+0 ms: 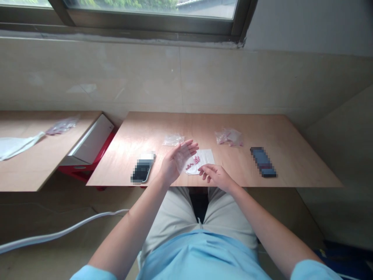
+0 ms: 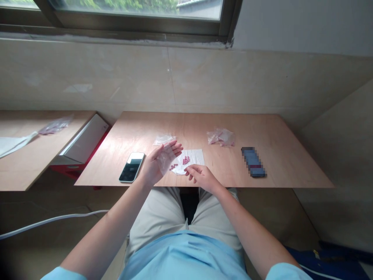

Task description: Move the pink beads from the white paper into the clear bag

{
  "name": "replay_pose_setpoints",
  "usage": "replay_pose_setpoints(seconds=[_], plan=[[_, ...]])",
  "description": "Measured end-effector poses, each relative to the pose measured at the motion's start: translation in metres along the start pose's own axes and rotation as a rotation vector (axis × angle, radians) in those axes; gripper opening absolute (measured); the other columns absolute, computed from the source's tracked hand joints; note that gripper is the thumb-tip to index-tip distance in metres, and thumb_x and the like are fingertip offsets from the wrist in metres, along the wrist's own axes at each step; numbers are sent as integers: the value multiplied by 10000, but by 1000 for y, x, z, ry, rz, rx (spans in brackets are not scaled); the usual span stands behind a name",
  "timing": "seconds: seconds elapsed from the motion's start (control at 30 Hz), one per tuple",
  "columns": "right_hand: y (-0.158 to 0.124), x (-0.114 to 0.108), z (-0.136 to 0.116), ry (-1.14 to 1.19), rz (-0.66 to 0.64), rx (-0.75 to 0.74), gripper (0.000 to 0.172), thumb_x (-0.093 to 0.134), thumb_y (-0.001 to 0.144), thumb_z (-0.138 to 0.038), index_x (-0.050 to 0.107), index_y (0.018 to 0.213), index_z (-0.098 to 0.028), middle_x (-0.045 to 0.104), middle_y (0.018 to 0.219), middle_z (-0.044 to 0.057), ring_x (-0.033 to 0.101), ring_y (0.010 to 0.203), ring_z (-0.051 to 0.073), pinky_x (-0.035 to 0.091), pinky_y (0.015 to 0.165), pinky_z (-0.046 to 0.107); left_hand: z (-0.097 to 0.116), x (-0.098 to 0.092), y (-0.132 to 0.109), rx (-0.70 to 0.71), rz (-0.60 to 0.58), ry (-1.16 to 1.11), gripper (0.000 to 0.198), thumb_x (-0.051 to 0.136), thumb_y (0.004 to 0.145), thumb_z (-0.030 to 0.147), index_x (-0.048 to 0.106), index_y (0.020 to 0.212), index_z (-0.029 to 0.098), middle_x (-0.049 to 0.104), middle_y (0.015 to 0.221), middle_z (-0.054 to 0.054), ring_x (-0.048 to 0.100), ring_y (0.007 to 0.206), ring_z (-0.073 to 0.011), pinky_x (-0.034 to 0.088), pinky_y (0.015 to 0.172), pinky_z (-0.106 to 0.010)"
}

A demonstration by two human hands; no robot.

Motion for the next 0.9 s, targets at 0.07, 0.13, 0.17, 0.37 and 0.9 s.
replay_pose_setpoints(seconds=[0.07, 0.13, 0.17, 0.37, 0.9], plan=[[-5, 11, -3, 121, -75, 25, 537, 500, 943, -641, 723, 1067, -168, 703, 970, 99, 639, 775, 188, 514, 607, 268, -1, 7, -3, -2, -10, 85, 504, 378, 1030, 514, 661, 1280, 180, 666, 1331, -118, 574, 1300, -327, 483, 1035, -520], [-10, 18, -5, 213, -121, 62, 627, 448, 936, -704, 719, 1101, -164, 704, 992, 116, 649, 800, 202, 528, 620, 277, -6, 14, -6, -16, -47, 135, 537, 337, 1038, 542, 631, 1320, 192, 646, 1363, -117, 569, 1308, -325, 493, 1023, -516], [-11, 20, -6, 249, -135, 79, 666, 424, 931, -730, 719, 1109, -160, 705, 998, 122, 650, 803, 205, 531, 624, 278, -10, 16, -7, -26, -65, 140, 547, 327, 1038, 550, 620, 1332, 194, 636, 1377, -118, 566, 1313, -324, 495, 1020, -515], [-14, 26, -9, 331, -144, 68, 634, 412, 949, -700, 724, 1044, -157, 713, 954, 110, 641, 754, 184, 514, 615, 268, -32, 23, -16, -101, -127, 51, 531, 347, 1020, 550, 602, 1322, 196, 603, 1421, -117, 567, 1308, -313, 490, 1021, -493], [38, -29, 27, -805, 358, -101, 128, 610, 895, -219, 719, 962, -204, 723, 937, 53, 655, 849, 197, 488, 800, 292, -43, -62, -7, 164, 189, 976, 222, 707, 844, 379, 568, 817, 207, 640, 809, -17, 598, 770, -187, 441, 715, -311]])
Point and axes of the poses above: each hand's wrist, its own y-axis towards the middle knuckle, its own x-axis out of the palm, z = x × y, the point moved 6 cm from there along y, towards the middle knuckle
